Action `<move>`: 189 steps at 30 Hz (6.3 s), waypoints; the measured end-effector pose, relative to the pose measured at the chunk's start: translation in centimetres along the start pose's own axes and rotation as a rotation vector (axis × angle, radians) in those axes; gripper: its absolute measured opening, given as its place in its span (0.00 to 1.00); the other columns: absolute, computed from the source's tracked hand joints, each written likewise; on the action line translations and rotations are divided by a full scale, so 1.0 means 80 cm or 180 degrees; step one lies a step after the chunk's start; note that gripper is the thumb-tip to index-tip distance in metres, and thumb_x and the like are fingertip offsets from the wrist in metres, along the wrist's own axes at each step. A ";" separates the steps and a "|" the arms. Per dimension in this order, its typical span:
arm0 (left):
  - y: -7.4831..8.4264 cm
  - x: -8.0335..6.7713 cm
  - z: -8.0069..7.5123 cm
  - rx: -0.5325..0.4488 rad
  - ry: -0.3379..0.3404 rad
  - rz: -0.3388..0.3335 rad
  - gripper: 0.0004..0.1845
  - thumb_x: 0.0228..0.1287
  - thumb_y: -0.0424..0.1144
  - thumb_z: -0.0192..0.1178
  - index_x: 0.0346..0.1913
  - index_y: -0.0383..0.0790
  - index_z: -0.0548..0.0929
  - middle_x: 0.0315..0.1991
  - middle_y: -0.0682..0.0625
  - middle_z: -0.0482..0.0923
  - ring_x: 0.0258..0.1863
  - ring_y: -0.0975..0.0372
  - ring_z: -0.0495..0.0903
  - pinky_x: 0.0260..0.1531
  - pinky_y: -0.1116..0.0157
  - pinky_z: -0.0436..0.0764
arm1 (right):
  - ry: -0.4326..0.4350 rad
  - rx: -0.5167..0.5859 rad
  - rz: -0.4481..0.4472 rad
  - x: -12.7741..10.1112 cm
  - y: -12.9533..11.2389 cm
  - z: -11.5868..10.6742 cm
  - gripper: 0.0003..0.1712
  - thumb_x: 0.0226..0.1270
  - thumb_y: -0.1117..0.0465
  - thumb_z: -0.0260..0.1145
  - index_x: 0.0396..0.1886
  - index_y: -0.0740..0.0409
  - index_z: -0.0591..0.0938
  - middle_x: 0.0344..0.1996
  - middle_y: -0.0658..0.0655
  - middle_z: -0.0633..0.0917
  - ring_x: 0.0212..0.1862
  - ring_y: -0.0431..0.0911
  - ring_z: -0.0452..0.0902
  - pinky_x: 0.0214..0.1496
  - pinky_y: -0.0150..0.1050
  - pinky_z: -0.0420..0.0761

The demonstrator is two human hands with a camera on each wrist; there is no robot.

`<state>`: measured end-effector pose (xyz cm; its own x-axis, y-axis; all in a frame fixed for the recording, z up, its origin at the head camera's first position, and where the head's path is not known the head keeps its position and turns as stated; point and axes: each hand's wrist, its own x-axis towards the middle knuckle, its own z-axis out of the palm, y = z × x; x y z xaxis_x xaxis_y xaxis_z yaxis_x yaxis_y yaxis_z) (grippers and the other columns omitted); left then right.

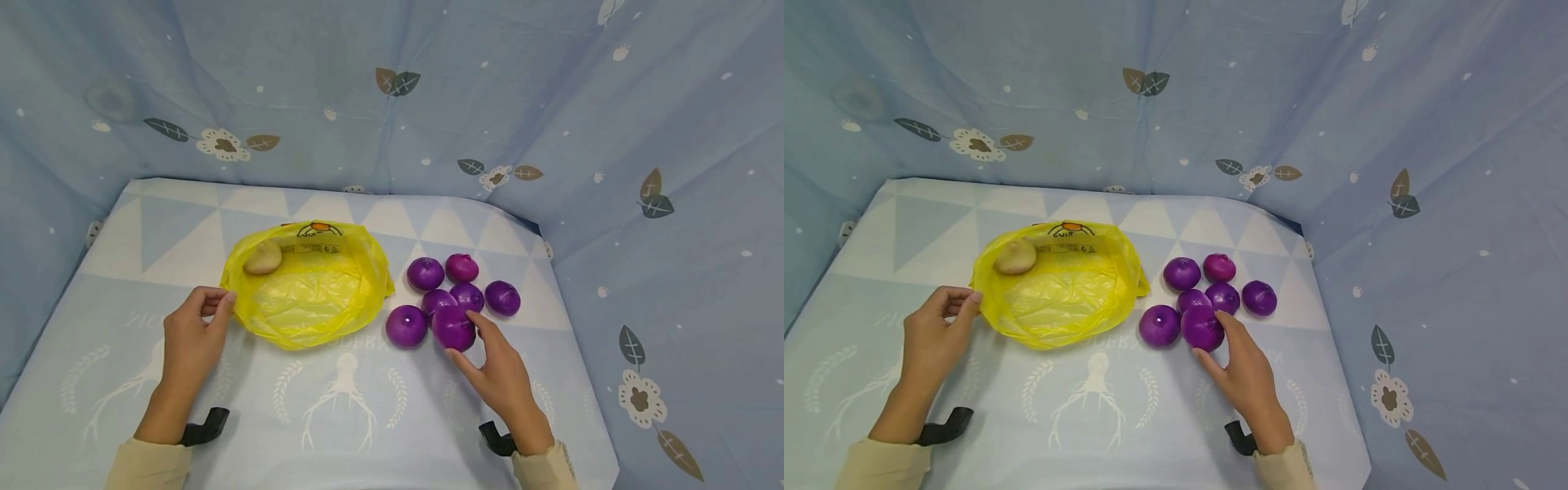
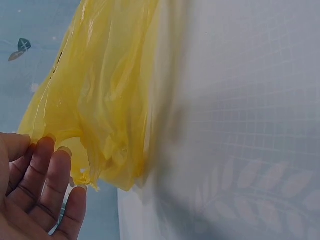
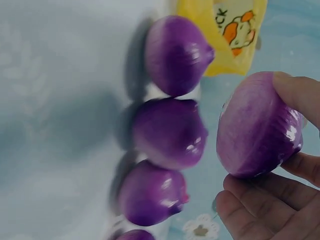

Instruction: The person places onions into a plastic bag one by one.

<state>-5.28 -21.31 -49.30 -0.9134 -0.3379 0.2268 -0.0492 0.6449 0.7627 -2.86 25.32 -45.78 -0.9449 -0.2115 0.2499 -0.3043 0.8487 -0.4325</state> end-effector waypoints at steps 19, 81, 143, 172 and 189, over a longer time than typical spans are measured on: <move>-0.002 0.003 -0.003 -0.0089 0.0027 0.0070 0.10 0.75 0.38 0.66 0.49 0.33 0.83 0.39 0.42 0.86 0.37 0.58 0.80 0.31 0.79 0.69 | -0.0372 0.0158 -0.0987 0.075 -0.073 0.014 0.49 0.63 0.50 0.80 0.78 0.60 0.67 0.70 0.60 0.75 0.70 0.52 0.73 0.68 0.49 0.76; -0.001 0.003 -0.006 -0.0137 -0.0006 0.0024 0.11 0.76 0.40 0.64 0.48 0.33 0.82 0.37 0.43 0.86 0.36 0.60 0.78 0.31 0.79 0.69 | -0.1600 0.0204 -0.0755 0.274 -0.181 0.195 0.41 0.69 0.51 0.76 0.77 0.55 0.70 0.70 0.53 0.77 0.71 0.45 0.71 0.74 0.34 0.66; 0.000 0.007 0.001 -0.0122 -0.0008 0.0016 0.10 0.75 0.38 0.65 0.47 0.32 0.83 0.36 0.42 0.86 0.36 0.59 0.78 0.31 0.78 0.69 | -0.1312 -0.0378 -0.0060 0.295 -0.193 0.238 0.39 0.65 0.35 0.73 0.65 0.55 0.78 0.54 0.51 0.86 0.54 0.45 0.82 0.60 0.36 0.79; 0.003 0.009 0.002 -0.0156 -0.0043 -0.0032 0.12 0.76 0.41 0.65 0.49 0.34 0.83 0.38 0.43 0.86 0.37 0.62 0.77 0.32 0.78 0.70 | -0.1860 -0.0179 -0.0582 0.227 -0.182 0.137 0.57 0.69 0.35 0.70 0.84 0.57 0.56 0.81 0.58 0.62 0.74 0.54 0.69 0.70 0.49 0.74; -0.002 0.005 0.001 -0.0134 0.0035 -0.0137 0.12 0.77 0.41 0.64 0.49 0.34 0.83 0.38 0.44 0.85 0.36 0.68 0.76 0.34 0.78 0.71 | -0.1650 -0.0172 -0.1113 0.160 -0.160 0.080 0.56 0.68 0.36 0.72 0.84 0.56 0.58 0.79 0.58 0.66 0.77 0.51 0.65 0.75 0.45 0.67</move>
<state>-5.70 -21.50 -49.32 -0.9064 -0.3724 0.1995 -0.0713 0.6002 0.7966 -11.83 8.68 -42.63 -0.7304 -0.6771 -0.0900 -0.6122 0.7074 -0.3533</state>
